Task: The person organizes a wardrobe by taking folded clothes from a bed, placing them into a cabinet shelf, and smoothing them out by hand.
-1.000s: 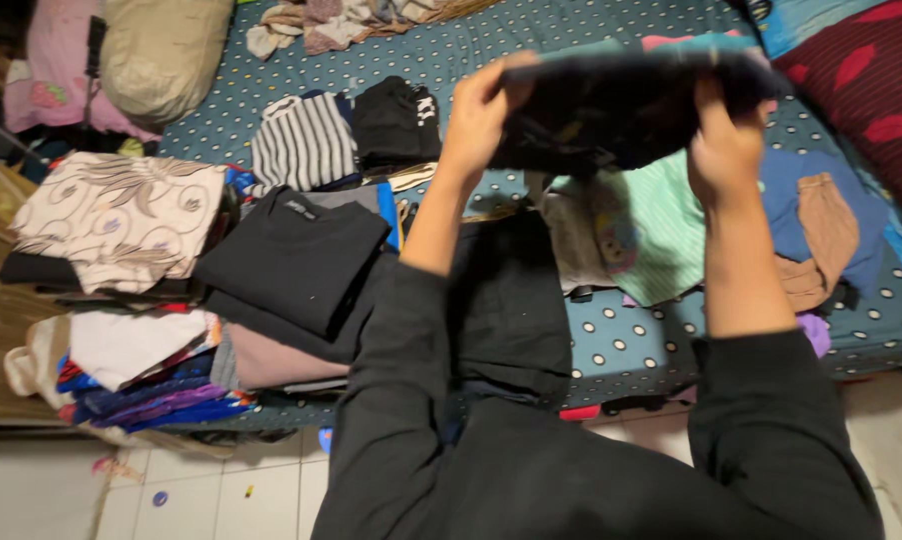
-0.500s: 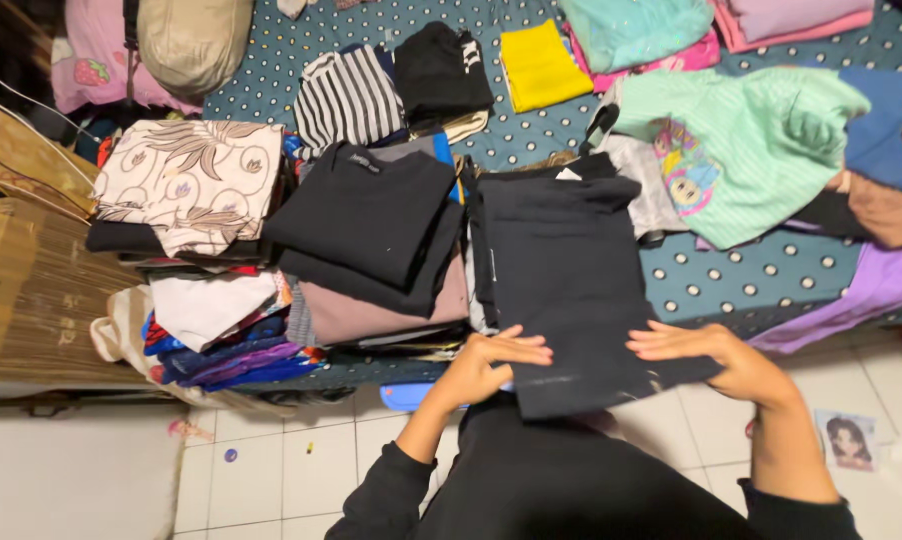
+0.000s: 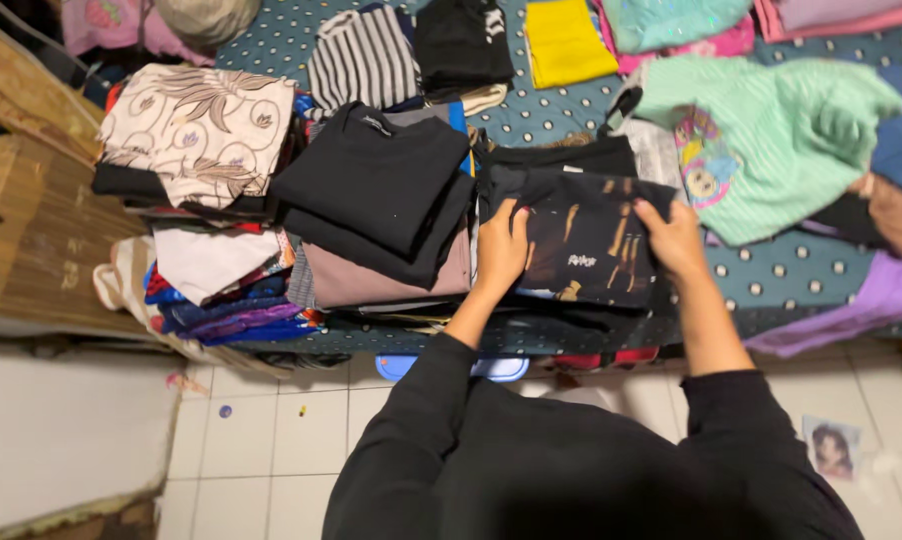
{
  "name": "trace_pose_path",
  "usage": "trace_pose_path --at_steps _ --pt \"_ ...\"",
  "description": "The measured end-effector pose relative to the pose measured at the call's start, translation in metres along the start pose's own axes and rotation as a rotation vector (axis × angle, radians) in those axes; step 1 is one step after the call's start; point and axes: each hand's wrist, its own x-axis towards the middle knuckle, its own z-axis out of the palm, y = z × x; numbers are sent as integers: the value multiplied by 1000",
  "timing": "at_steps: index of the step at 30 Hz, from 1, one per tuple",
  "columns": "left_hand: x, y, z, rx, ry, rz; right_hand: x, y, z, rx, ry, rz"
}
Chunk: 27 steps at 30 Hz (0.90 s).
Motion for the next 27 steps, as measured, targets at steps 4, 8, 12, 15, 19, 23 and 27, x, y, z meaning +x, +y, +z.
trace_pose_path --at_steps 4,8,12,15,19,23,27 --pt "-2 -10 6 395 33 -68 14 6 16 -355 38 -290" --pt "-22 -14 3 415 96 -108 0 -3 22 -405 98 -318" --pt "-25 -7 7 396 273 34 -1 -10 26 -401 126 -494" --pt "-10 6 9 506 292 10 6 -24 28 -628 127 -337" --pt "-21 32 17 642 379 214 -10 -54 27 -805 129 -479" --pt "-43 45 55 791 180 280 -23 -56 37 -674 -75 -702" --pt "-42 26 58 631 -12 188 -18 -28 67 -859 -326 -703"
